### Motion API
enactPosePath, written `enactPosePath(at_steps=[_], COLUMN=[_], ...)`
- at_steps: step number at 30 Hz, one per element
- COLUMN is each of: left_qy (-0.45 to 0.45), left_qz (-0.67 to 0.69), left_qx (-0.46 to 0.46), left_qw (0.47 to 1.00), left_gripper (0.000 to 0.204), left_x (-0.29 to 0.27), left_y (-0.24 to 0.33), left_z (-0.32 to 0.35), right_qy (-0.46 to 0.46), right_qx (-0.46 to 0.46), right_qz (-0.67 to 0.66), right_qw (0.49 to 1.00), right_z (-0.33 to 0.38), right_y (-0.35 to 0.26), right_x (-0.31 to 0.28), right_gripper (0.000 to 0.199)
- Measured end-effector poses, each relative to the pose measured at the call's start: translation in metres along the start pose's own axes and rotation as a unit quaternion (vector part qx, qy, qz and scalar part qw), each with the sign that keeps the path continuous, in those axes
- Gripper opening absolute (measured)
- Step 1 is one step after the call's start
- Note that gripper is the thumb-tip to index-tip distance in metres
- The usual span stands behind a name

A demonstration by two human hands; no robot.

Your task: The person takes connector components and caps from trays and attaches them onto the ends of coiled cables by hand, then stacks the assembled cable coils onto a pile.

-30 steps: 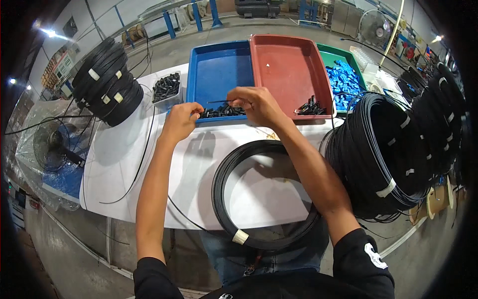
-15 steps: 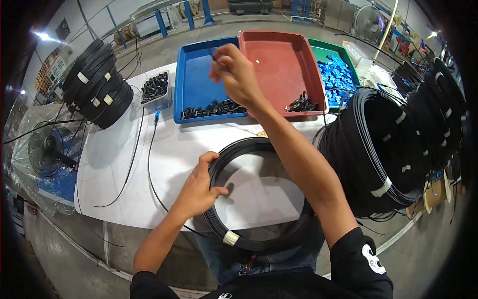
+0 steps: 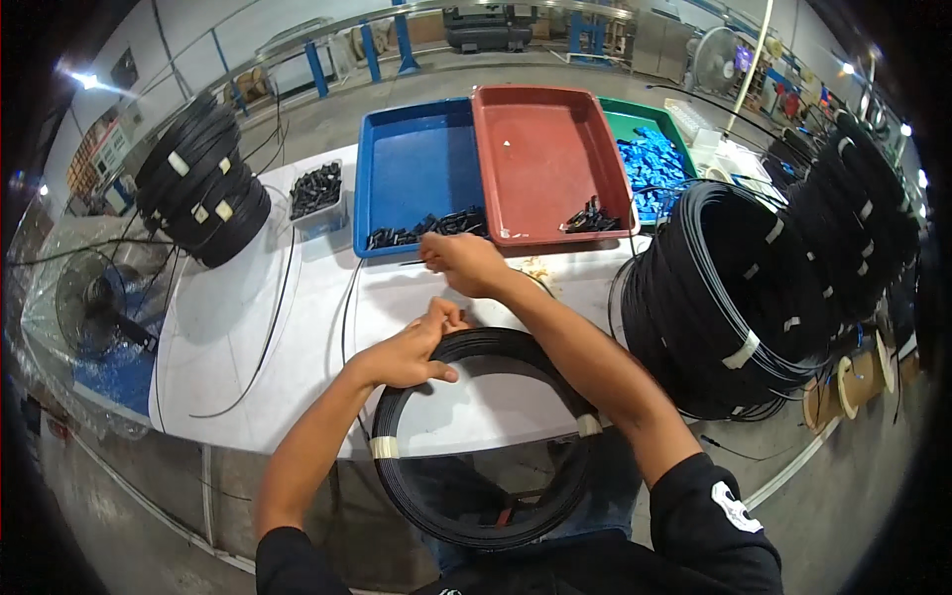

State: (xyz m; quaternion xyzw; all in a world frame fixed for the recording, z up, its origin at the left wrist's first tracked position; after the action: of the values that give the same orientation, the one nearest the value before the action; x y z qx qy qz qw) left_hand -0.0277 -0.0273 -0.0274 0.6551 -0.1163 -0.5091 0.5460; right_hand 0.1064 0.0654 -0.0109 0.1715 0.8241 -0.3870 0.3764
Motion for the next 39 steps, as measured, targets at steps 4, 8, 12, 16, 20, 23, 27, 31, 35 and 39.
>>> enactPosePath(at_steps=[4, 8, 12, 16, 20, 23, 27, 31, 35, 39], left_qy=[0.038, 0.169, 0.351, 0.388, 0.394, 0.379, 0.349, 0.349, 0.368, 0.278], left_qz=[-0.054, 0.011, -0.168, -0.221, -0.239, -0.287, -0.318, -0.287, -0.225, 0.027], left_qx=[0.064, 0.07, 0.003, -0.087, -0.11, -0.242, -0.269, -0.226, -0.104, 0.044], left_qw=[0.996, 0.983, 0.921, 0.89, 0.881, 0.846, 0.839, 0.863, 0.896, 0.959], left_gripper=[0.065, 0.047, 0.014, 0.013, 0.016, 0.017, 0.02, 0.016, 0.013, 0.013], left_x=[-0.001, -0.03, -0.101, -0.141, -0.152, -0.152, -0.159, -0.156, -0.148, -0.125], left_y=[0.004, 0.007, -0.001, -0.036, -0.048, -0.043, -0.048, -0.05, -0.039, -0.008], left_z=[0.001, -0.004, -0.006, -0.021, -0.04, -0.054, -0.058, -0.062, -0.055, -0.043], right_qy=[0.061, 0.087, 0.09, 0.091, 0.116, 0.11, 0.12, 0.127, 0.177, 0.182], right_qx=[0.053, 0.089, 0.031, -0.012, -0.022, -0.014, -0.014, -0.031, 0.014, 0.041], right_qz=[-0.032, -0.029, 0.004, 0.035, 0.022, 0.023, 0.018, -0.002, -0.057, -0.132], right_qw=[0.996, 0.992, 0.995, 0.995, 0.993, 0.994, 0.992, 0.991, 0.983, 0.974], right_z=[0.027, 0.057, 0.059, 0.059, 0.057, 0.059, 0.055, 0.054, 0.056, 0.055], right_y=[0.018, 0.038, 0.029, 0.028, 0.032, 0.018, 0.005, 0.021, 0.026, 0.007], right_x=[-0.018, -0.032, -0.03, -0.032, -0.03, -0.037, -0.038, -0.041, -0.053, -0.07], right_gripper=[0.014, 0.014, 0.011, 0.012, 0.013, 0.014, 0.016, 0.017, 0.013, 0.013])
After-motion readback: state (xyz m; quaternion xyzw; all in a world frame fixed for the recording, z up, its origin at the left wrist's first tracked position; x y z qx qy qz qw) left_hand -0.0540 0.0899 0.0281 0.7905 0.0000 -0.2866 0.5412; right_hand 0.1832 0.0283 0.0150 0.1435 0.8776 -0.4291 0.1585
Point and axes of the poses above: each hand's wrist, its own z-axis away from the middle knuckle, its own x-axis out of the palm, y = z × x, the point moved 4 cm from there along -z, towards the middle knuckle, and after that the axes turned 2 degrees about -x, right-handed, at the moved point
